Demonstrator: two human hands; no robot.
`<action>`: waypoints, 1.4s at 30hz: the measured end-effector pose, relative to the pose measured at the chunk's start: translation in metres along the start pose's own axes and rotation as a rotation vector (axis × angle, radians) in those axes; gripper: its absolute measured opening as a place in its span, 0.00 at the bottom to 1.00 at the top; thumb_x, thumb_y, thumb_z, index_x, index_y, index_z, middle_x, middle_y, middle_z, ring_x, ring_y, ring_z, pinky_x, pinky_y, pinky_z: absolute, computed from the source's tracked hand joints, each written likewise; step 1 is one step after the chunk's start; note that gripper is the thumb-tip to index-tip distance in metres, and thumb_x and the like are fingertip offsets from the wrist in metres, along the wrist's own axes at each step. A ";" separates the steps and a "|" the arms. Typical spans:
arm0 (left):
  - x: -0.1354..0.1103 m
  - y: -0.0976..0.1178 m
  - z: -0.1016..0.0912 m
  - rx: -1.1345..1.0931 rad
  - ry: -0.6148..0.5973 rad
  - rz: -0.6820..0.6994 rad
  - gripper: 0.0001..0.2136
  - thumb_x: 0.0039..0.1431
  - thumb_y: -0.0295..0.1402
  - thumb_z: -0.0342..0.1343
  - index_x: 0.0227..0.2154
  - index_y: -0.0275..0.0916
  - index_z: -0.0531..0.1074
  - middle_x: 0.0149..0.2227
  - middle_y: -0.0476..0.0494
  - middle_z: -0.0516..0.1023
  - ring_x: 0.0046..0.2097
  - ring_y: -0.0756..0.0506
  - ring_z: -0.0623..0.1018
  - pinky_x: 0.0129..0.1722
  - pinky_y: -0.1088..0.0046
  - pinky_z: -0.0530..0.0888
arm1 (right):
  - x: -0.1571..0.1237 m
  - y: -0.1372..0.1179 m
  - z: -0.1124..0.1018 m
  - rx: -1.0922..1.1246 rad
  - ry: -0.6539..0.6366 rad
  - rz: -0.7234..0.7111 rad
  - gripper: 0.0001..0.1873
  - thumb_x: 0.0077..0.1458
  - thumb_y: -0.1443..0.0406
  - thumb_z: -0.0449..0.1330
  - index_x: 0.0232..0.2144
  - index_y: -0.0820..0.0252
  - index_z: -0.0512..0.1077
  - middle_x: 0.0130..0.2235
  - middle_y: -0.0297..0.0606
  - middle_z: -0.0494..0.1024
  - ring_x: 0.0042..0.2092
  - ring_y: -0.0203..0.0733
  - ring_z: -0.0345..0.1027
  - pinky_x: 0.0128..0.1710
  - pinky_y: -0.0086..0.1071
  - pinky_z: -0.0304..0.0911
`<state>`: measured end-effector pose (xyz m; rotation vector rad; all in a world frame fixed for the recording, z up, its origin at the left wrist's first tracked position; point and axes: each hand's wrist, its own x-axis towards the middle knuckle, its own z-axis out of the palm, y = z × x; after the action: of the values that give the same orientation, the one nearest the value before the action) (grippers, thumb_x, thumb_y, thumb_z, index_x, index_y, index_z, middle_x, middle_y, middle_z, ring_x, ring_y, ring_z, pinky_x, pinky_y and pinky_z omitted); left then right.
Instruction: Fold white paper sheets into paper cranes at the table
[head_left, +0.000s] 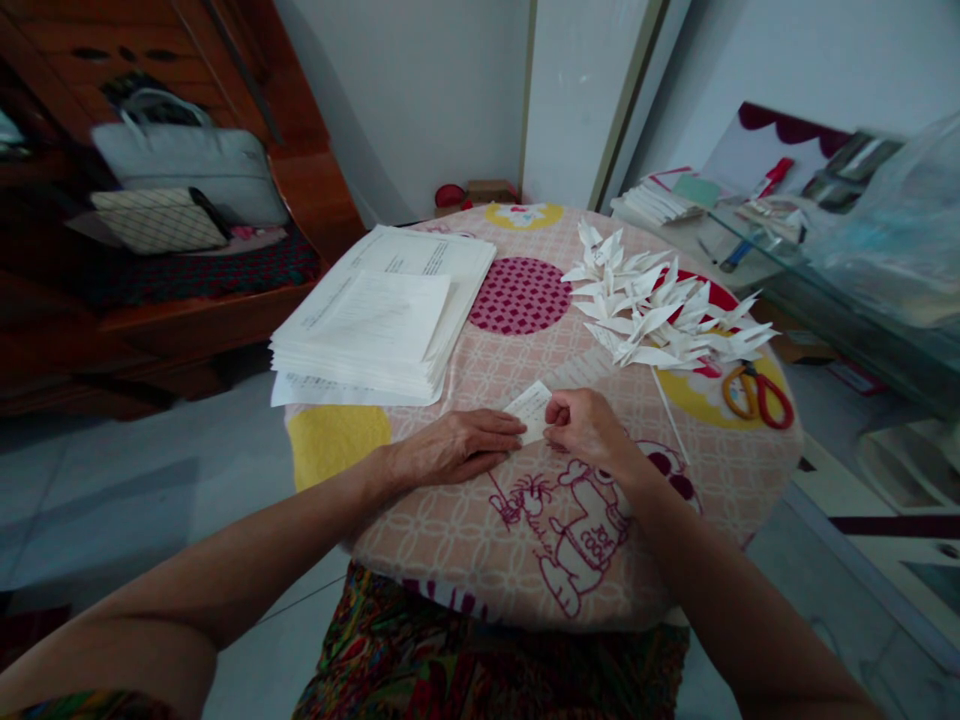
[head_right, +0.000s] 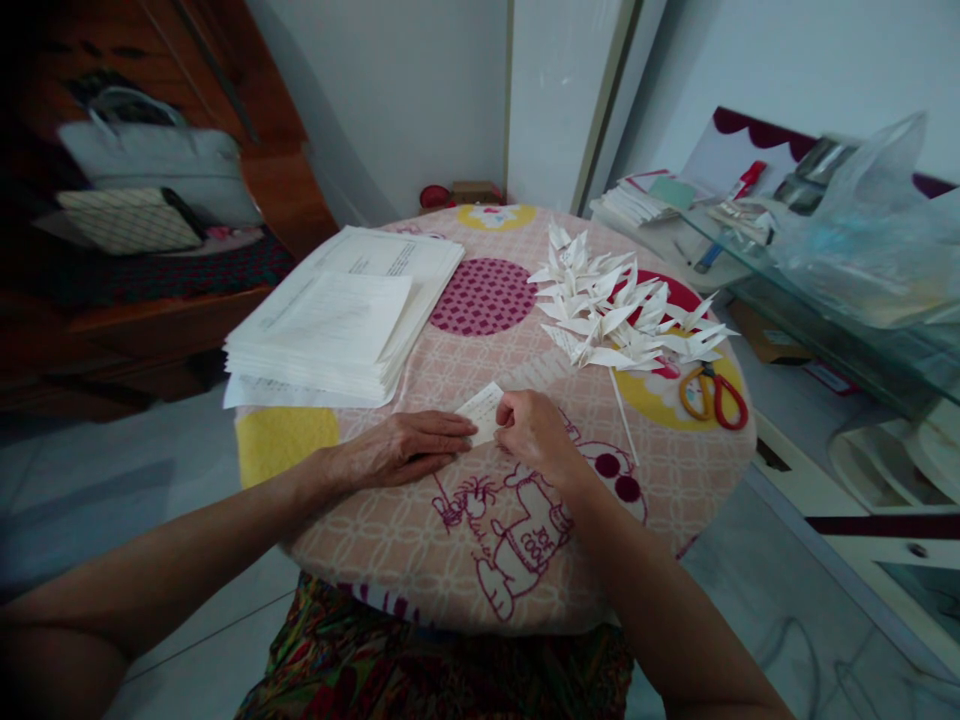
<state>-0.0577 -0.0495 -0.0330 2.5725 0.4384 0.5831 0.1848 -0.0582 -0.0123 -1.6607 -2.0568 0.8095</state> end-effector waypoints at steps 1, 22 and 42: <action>0.000 0.000 0.000 -0.001 0.001 0.000 0.15 0.66 0.28 0.52 0.53 0.38 0.75 0.55 0.35 0.77 0.60 0.41 0.74 0.58 0.57 0.75 | 0.000 0.004 -0.003 0.019 0.000 0.013 0.06 0.41 0.74 0.62 0.24 0.61 0.73 0.23 0.32 0.75 0.25 0.35 0.66 0.27 0.28 0.56; 0.041 0.009 0.018 0.225 0.240 -0.423 0.17 0.54 0.34 0.64 0.46 0.37 0.72 0.47 0.39 0.76 0.49 0.39 0.74 0.50 0.57 0.73 | 0.004 0.021 -0.010 0.039 0.128 0.124 0.05 0.44 0.67 0.68 0.27 0.61 0.77 0.25 0.34 0.77 0.27 0.36 0.68 0.27 0.28 0.58; 0.048 0.007 0.008 -0.277 0.246 -0.687 0.06 0.50 0.32 0.61 0.27 0.35 0.72 0.24 0.52 0.71 0.27 0.51 0.69 0.26 0.76 0.61 | -0.005 0.033 -0.021 0.408 -0.157 -0.004 0.09 0.44 0.63 0.66 0.24 0.65 0.79 0.20 0.32 0.72 0.23 0.33 0.62 0.21 0.26 0.52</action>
<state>-0.0117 -0.0396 -0.0199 1.9178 1.1677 0.6402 0.2233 -0.0546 -0.0172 -1.4029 -1.8308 1.2941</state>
